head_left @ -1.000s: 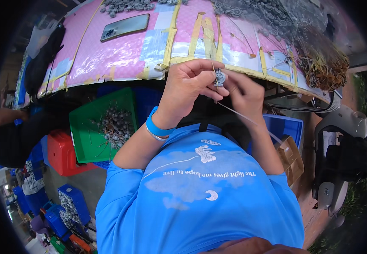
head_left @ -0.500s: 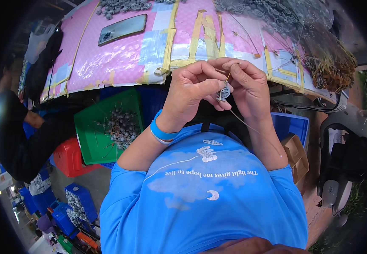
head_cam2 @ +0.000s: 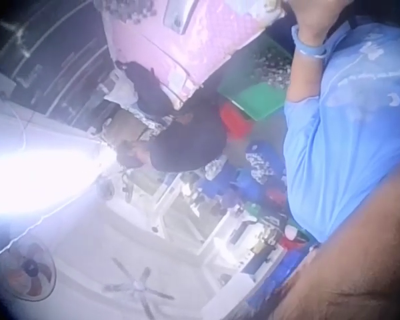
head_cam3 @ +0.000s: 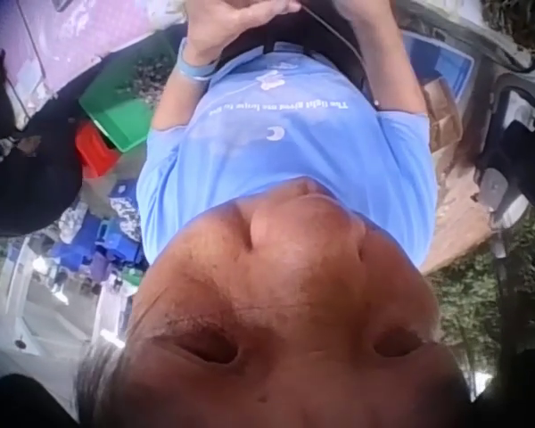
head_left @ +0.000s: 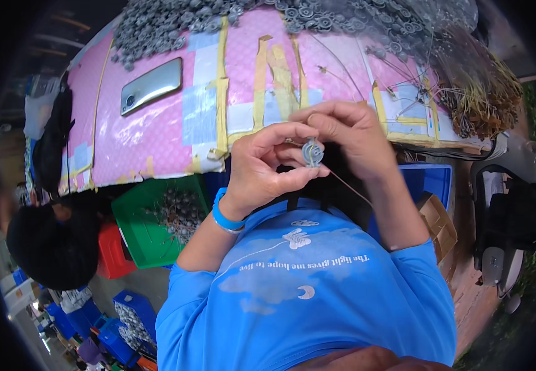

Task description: Assembling small components by threading them onto a wire at an industrial workbench.

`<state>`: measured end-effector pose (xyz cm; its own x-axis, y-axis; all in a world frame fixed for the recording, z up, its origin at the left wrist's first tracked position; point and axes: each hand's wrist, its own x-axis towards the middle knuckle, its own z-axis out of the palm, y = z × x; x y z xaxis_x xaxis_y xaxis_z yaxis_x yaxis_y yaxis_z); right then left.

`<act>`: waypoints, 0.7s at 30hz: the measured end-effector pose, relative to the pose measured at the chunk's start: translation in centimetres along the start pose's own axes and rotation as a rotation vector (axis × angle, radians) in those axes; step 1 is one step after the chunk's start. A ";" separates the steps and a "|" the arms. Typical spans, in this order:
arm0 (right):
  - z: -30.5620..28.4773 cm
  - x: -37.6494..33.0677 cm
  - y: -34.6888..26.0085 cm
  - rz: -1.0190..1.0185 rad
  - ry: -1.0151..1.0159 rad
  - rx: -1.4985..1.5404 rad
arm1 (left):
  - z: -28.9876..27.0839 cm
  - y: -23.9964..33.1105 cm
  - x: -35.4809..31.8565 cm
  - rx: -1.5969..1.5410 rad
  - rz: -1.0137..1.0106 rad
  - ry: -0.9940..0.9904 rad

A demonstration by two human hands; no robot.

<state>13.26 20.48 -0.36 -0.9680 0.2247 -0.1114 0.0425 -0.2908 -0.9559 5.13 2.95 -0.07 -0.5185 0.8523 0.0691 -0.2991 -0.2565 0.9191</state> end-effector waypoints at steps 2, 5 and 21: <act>-3.0 1.8 -2.6 -0.101 0.214 -0.496 | -0.8 0.1 0.3 0.120 0.010 0.029; -10.1 5.0 -4.7 -0.396 0.561 -0.978 | -1.1 0.2 1.1 0.130 -0.023 0.017; -9.6 7.7 -5.0 -0.175 0.538 -1.717 | -0.4 -0.7 1.0 0.166 -0.041 0.062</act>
<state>7.96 32.58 0.91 -0.8266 0.4895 0.2777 0.4781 0.8711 -0.1123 4.55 3.77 -0.83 -0.5586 0.8294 0.0108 -0.1877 -0.1391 0.9723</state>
